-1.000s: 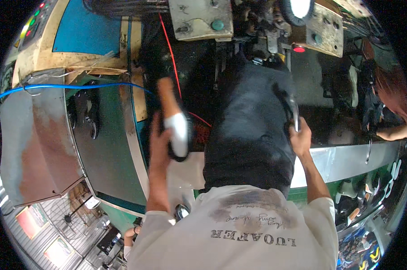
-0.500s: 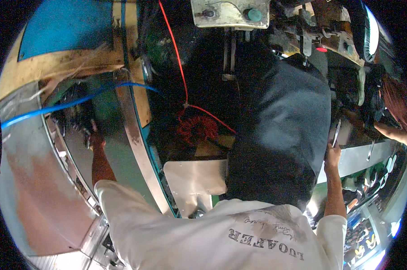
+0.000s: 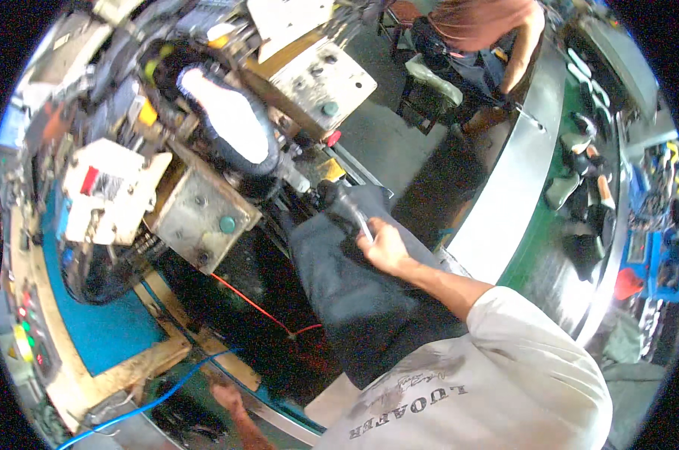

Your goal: The person smooths the edges of shoe uppers on lasts using a metal hand tool, presses the shoes in a machine, and places them onto a conveyor belt.

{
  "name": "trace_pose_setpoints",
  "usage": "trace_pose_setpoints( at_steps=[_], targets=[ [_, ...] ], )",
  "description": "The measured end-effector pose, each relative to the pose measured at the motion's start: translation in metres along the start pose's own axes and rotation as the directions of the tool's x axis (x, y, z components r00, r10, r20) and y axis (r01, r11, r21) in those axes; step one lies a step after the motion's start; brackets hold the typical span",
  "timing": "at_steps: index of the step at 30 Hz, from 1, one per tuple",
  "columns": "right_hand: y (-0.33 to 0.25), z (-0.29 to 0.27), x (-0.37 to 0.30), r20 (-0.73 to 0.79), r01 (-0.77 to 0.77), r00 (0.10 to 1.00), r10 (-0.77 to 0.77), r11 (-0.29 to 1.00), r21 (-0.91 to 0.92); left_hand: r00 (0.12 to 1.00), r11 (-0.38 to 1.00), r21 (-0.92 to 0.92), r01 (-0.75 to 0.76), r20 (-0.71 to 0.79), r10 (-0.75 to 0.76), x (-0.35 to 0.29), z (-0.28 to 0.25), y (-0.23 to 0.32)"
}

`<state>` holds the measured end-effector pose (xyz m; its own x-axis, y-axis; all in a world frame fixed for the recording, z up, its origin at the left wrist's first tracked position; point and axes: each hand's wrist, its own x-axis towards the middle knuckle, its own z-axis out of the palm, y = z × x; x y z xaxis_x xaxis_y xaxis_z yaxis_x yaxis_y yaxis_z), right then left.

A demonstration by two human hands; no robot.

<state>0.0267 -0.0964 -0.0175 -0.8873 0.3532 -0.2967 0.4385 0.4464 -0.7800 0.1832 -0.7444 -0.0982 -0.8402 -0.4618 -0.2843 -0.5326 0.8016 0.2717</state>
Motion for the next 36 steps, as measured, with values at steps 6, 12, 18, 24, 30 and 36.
trace_pose_setpoints(
  at_steps=[6, 12, 18, 24, 30, 36],
  targets=[
    [0.006, -0.006, 0.014, 0.152, 0.099, 0.984, -0.093, 0.994, -0.038, 0.805, 0.794, -0.201, -0.574, -0.315, 0.502, 0.018, -0.073, 0.4],
    [0.02, -0.008, 0.021, 0.098, 0.169, 0.979, -0.181, 0.978, 0.12, 0.686, 0.12, -0.952, 0.281, 0.287, 0.669, 0.097, -0.11, 0.641],
    [0.043, -0.042, 0.02, 0.059, 0.107, 0.99, -0.129, 0.95, 0.294, 0.843, 0.265, -0.956, -0.127, 0.036, 0.537, 0.042, -0.13, 0.664],
    [0.057, -0.119, 0.017, 0.042, 0.268, 0.96, -0.276, 0.953, 0.138, 0.707, 0.532, -0.576, -0.621, -0.12, 0.697, -0.09, -0.101, 0.621],
    [0.03, -0.171, 0.003, 0.146, 0.549, 0.836, -0.529, 0.805, -0.226, 0.744, 0.685, -0.651, -0.329, 0.268, 0.612, -0.133, 0.027, 0.545],
    [0.047, -0.125, -0.023, 0.267, 0.652, 0.758, -0.595, 0.703, -0.282, 0.655, 0.619, -0.77, 0.155, 0.549, 0.519, -0.163, 0.07, 0.52]
  ],
)
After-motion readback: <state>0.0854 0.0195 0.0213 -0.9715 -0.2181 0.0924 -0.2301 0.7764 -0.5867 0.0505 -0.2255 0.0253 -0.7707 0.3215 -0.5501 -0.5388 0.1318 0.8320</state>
